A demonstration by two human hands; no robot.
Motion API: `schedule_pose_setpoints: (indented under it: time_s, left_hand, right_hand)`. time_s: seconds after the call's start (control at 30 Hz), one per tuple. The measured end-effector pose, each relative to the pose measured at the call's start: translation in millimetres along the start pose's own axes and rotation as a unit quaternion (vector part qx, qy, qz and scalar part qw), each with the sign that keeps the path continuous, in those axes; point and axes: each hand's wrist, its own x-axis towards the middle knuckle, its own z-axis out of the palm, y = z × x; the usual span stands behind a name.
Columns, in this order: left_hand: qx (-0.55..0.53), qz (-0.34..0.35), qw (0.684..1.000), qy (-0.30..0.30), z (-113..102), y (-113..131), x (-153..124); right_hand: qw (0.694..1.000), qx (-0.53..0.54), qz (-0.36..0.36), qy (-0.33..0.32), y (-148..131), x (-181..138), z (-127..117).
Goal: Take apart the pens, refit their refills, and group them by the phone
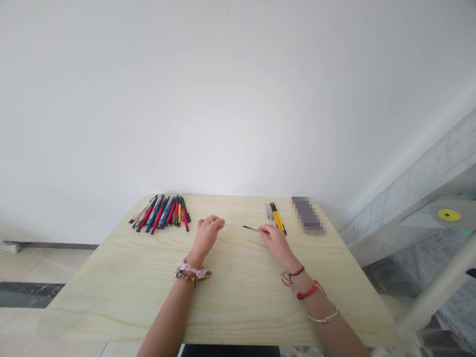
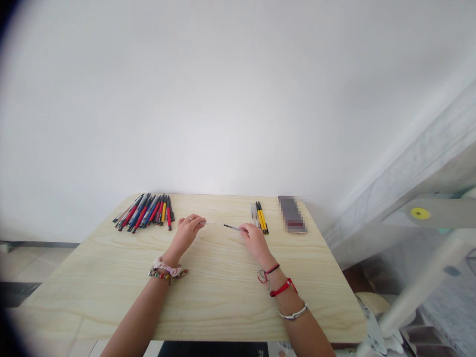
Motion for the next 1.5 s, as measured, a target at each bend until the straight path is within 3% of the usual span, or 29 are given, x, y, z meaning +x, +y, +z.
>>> schedule_pose_setpoints:
  time_s: [0.2, 0.43, 0.63, 0.83, 1.1, 1.3, 1.5]
  left_hand:
    - [0.013, 0.032, 0.999, -0.023, 0, 4, -2]
    - [-0.019, 0.07, 0.995, -0.062, 3, 10, -2]
    - [-0.04, 0.072, 0.994, -0.073, 2, 11, -2]
    - [-0.043, 0.09, 0.992, -0.077, 1, 13, -2]
    - [-0.042, 0.1, 0.992, -0.063, 0, 12, -2]
    - [-0.047, 0.083, 0.994, -0.06, 1, 11, -2]
    - [-0.049, 0.087, 0.993, -0.067, 0, 13, -2]
  right_hand:
    - [0.996, -0.06, -0.06, 0.011, -6, -3, 1]
    - [0.992, -0.053, -0.105, 0.039, -13, -6, 4]
    - [0.995, 0.011, -0.075, 0.071, -16, -4, 1]
    - [0.996, 0.053, -0.019, 0.063, -19, -3, -1]
    - [0.997, 0.047, 0.038, -0.046, -18, -5, -2]
    - [0.991, 0.125, 0.007, -0.036, -19, -4, -4]
    - [0.993, 0.081, 0.053, -0.062, -17, -5, -1]
